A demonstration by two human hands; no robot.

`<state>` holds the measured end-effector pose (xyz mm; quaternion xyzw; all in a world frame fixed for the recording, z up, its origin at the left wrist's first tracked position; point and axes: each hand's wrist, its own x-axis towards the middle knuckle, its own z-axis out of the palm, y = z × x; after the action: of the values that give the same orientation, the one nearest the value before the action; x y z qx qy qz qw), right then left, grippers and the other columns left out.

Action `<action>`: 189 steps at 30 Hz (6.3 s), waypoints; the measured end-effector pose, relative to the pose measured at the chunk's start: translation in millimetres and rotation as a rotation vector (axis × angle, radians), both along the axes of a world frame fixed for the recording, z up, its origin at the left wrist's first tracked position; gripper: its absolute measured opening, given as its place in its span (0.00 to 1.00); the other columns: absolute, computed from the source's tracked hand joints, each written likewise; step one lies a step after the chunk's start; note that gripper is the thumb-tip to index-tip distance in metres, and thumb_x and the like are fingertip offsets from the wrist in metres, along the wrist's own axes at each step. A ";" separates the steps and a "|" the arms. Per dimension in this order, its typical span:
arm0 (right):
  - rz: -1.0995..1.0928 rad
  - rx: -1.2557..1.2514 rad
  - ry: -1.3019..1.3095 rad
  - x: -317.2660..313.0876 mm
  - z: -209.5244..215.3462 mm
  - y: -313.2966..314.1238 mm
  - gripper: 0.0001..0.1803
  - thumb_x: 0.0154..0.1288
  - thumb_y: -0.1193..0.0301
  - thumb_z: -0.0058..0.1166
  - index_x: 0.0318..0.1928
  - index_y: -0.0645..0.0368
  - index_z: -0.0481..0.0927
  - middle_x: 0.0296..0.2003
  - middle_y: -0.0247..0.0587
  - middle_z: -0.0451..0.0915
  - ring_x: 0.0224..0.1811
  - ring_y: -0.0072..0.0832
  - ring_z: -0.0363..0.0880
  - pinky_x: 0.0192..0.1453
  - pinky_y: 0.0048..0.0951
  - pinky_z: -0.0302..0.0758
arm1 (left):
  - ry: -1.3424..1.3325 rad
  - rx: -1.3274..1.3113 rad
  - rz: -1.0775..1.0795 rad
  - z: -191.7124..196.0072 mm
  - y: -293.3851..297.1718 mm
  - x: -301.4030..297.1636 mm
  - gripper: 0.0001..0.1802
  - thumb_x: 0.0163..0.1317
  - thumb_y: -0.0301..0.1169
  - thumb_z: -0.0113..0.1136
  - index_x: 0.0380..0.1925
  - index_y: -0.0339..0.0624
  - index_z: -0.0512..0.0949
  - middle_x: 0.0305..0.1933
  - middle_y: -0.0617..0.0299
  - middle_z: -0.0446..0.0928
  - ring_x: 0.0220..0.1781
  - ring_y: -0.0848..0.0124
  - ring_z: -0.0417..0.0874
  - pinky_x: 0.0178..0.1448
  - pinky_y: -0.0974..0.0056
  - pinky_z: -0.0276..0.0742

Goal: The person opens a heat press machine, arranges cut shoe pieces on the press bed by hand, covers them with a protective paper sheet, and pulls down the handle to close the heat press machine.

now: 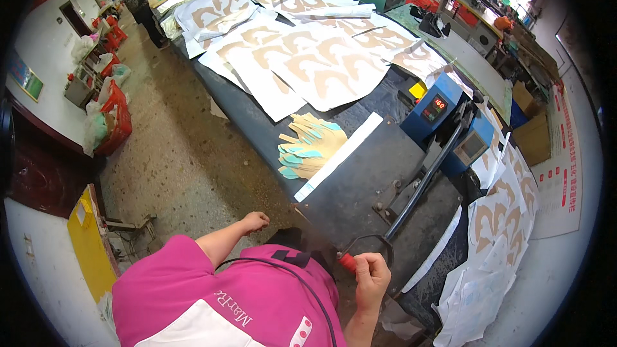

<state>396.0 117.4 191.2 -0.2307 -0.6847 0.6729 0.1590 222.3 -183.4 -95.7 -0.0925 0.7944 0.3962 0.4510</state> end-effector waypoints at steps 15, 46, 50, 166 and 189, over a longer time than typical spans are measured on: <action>0.003 -0.069 -0.027 -2.9 0.4 3.3 0.07 0.69 0.71 0.55 0.33 0.59 0.77 0.21 0.24 0.69 0.19 0.10 0.61 0.23 0.14 0.56 | 0.125 0.063 -0.023 -33.9 4.3 -12.2 0.12 0.55 0.32 0.63 0.40 0.44 0.84 0.30 0.62 0.83 0.25 0.72 0.80 0.30 0.64 0.75; 0.006 0.077 -0.025 -1.3 -3.9 0.2 0.05 0.68 0.72 0.57 0.34 0.59 0.78 0.24 0.23 0.71 0.21 0.10 0.62 0.23 0.14 0.57 | 0.120 0.006 -0.214 -20.0 20.4 -2.8 0.12 0.55 0.29 0.63 0.40 0.40 0.82 0.32 0.62 0.82 0.28 0.74 0.79 0.33 0.68 0.75; 0.018 0.049 -0.033 0.6 -6.5 1.5 0.05 0.68 0.72 0.57 0.34 0.59 0.78 0.24 0.23 0.71 0.21 0.09 0.62 0.24 0.14 0.57 | 0.169 0.001 -0.229 -25.5 17.6 -0.8 0.12 0.55 0.30 0.63 0.40 0.40 0.82 0.32 0.62 0.82 0.30 0.73 0.80 0.35 0.67 0.77; 0.050 0.157 0.018 -1.2 -9.1 -2.2 0.07 0.70 0.71 0.53 0.33 0.57 0.76 0.22 0.21 0.66 0.19 0.07 0.56 0.21 0.14 0.50 | 0.211 -0.067 -0.011 -0.2 -49.6 97.4 0.15 0.51 0.35 0.64 0.40 0.46 0.84 0.38 0.57 0.85 0.41 0.63 0.85 0.47 0.60 0.79; 0.068 0.205 0.054 2.3 -13.3 -2.2 0.07 0.70 0.71 0.54 0.33 0.58 0.76 0.23 0.21 0.67 0.20 0.09 0.58 0.23 0.15 0.53 | 0.215 -0.087 -0.040 -16.7 -69.1 107.3 0.16 0.49 0.36 0.64 0.39 0.47 0.85 0.39 0.54 0.84 0.45 0.59 0.85 0.50 0.59 0.79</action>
<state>398.3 115.1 177.9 -0.1715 -0.7528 0.6104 0.1771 329.7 -252.5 -112.3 -0.0533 0.8563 0.3598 0.3666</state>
